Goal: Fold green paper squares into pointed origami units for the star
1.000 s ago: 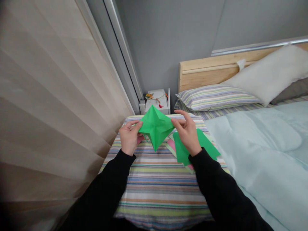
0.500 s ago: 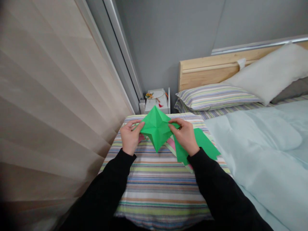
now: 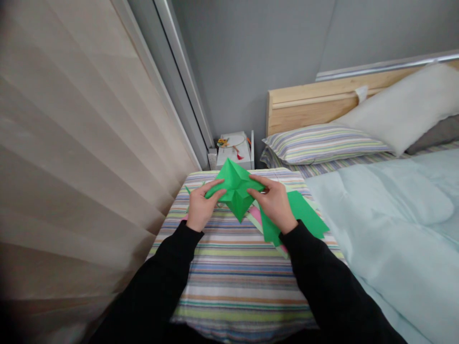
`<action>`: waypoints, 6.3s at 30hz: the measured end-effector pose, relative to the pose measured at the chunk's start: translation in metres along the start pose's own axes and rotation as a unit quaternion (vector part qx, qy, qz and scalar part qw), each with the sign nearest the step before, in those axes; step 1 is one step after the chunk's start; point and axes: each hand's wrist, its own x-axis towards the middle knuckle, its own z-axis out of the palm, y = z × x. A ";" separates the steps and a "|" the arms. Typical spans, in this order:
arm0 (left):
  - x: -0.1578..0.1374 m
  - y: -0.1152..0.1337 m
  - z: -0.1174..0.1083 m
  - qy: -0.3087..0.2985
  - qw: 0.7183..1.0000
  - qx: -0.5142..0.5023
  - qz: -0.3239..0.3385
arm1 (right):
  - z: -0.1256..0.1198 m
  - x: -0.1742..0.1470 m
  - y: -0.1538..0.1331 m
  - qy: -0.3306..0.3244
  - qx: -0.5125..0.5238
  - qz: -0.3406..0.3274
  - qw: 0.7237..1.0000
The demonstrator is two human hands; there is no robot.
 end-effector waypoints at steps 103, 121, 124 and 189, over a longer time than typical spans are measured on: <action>0.003 0.008 -0.008 -0.169 0.985 -0.020 0.010 | -0.010 -0.001 -0.018 -0.099 0.054 0.060 0.992; 0.010 -0.009 -0.012 -0.028 0.978 -0.124 -0.165 | -0.026 -0.002 -0.019 -0.198 0.091 0.031 0.975; 0.010 -0.008 -0.011 -0.044 0.975 -0.132 -0.171 | -0.020 -0.005 -0.016 -0.228 0.049 0.013 0.972; 0.003 -0.018 -0.004 -0.135 0.927 0.232 0.263 | -0.002 -0.005 -0.001 -0.158 -0.208 -0.206 0.943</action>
